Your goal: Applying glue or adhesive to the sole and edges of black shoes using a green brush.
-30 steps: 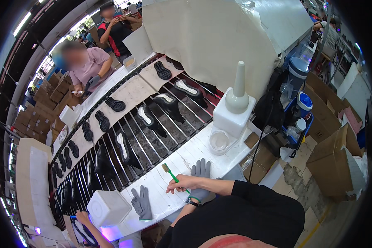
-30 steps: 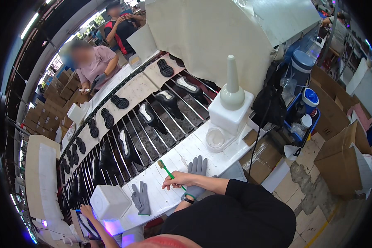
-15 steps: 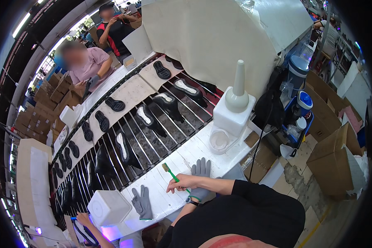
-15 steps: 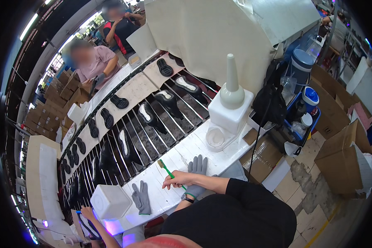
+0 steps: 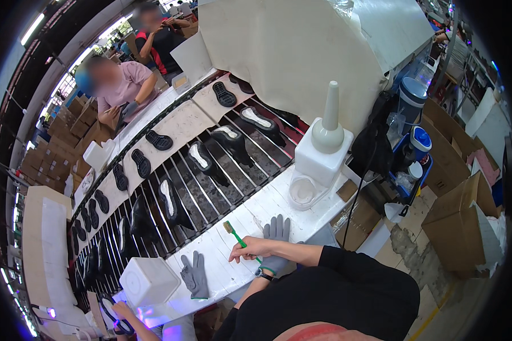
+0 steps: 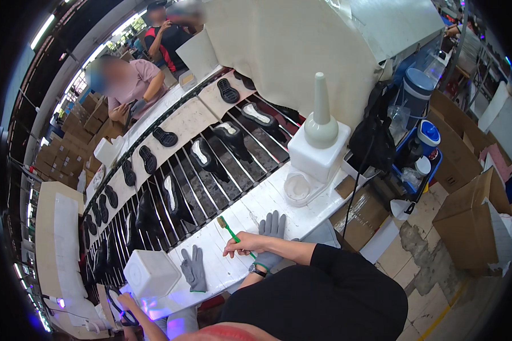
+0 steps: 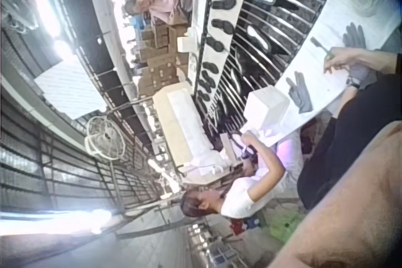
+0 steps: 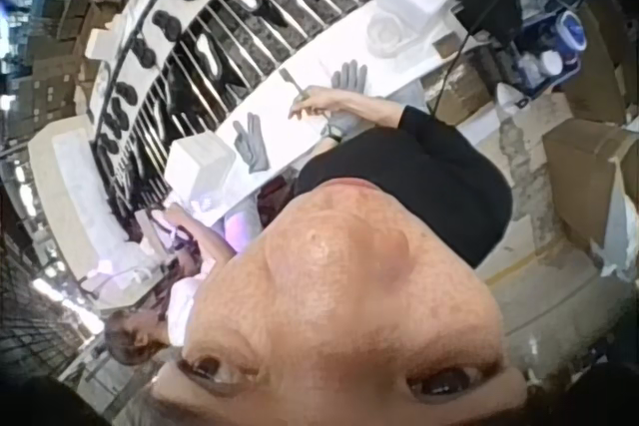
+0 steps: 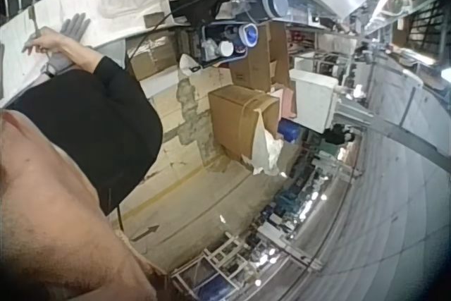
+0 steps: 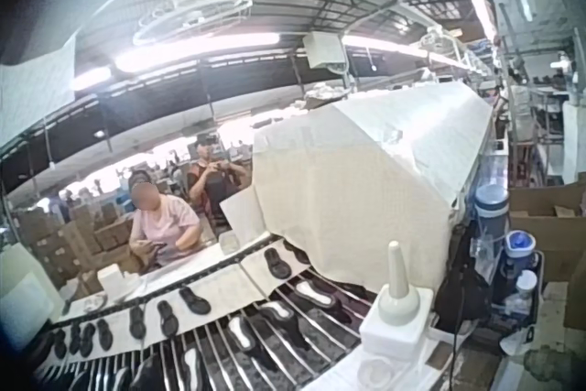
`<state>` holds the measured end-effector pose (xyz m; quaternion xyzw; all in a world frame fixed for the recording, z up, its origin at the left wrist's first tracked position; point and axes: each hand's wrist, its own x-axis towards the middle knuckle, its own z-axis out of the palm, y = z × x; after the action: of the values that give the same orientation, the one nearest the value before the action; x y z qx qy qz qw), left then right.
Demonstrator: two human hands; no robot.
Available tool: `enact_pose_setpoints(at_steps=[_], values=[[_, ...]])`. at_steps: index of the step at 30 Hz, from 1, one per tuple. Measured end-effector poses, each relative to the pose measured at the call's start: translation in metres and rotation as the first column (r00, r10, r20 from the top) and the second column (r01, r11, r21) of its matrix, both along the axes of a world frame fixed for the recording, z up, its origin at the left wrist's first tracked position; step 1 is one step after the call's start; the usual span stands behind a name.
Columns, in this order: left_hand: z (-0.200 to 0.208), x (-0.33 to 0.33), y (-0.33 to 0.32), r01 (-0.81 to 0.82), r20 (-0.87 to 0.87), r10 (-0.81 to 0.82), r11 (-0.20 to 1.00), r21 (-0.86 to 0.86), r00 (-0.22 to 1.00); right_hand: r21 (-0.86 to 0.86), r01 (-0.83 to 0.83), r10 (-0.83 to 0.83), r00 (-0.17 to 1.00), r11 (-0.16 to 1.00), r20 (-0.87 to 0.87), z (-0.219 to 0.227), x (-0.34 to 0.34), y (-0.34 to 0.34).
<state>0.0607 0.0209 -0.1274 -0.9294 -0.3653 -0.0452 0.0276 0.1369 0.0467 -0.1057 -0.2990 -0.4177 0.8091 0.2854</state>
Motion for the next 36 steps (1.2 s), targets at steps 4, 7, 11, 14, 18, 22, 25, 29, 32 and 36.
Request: enact_pose_setpoints(at_steps=[4,7,11,14,18,22,25,29,32,36], values=[[-0.009,0.035,-0.01,0.027,0.145,-0.018,0.998,-0.062,0.989,-0.002,-0.045,0.045,0.999,0.999,-0.017,0.006,-0.004,0.001],[-0.026,0.039,-0.002,0.032,0.12,-0.029,0.999,-0.023,0.992,0.03,-0.034,0.034,0.999,0.999,-0.015,0.001,-0.002,0.003],[-0.042,0.033,0.0,-0.001,0.083,-0.002,0.999,0.044,0.997,0.014,-0.024,0.023,0.999,1.0,0.036,0.005,-0.004,0.005],[-0.047,0.034,-0.001,0.015,0.208,-0.005,0.999,-0.047,0.978,0.006,-0.046,0.046,0.998,0.999,0.037,0.002,-0.003,0.005],[-0.067,0.032,-0.004,0.032,-0.21,0.039,0.946,0.323,0.977,0.014,-0.014,0.013,0.997,1.0,0.071,0.003,-0.003,0.002],[-0.112,0.023,-0.008,0.132,0.365,0.054,0.876,-0.463,0.929,0.012,-0.016,0.015,0.997,1.0,0.072,0.008,-0.008,0.001],[-0.095,0.029,-0.002,0.005,0.169,0.011,0.996,-0.091,0.986,0.009,-0.005,0.004,0.998,1.0,0.063,0.005,-0.006,0.001],[-0.045,0.032,-0.006,-0.003,-0.013,0.004,0.998,0.068,1.0,0.019,0.001,-0.002,0.998,1.0,0.062,0.001,-0.003,0.001],[-0.036,0.03,-0.003,0.025,0.01,-0.026,0.998,0.061,1.0,0.021,-0.015,0.014,0.999,1.0,0.046,0.002,-0.005,0.002],[-0.009,0.032,-0.009,0.048,0.164,-0.025,0.988,-0.144,0.986,0.022,-0.012,0.011,0.998,1.0,0.059,-0.001,-0.003,0.002]])
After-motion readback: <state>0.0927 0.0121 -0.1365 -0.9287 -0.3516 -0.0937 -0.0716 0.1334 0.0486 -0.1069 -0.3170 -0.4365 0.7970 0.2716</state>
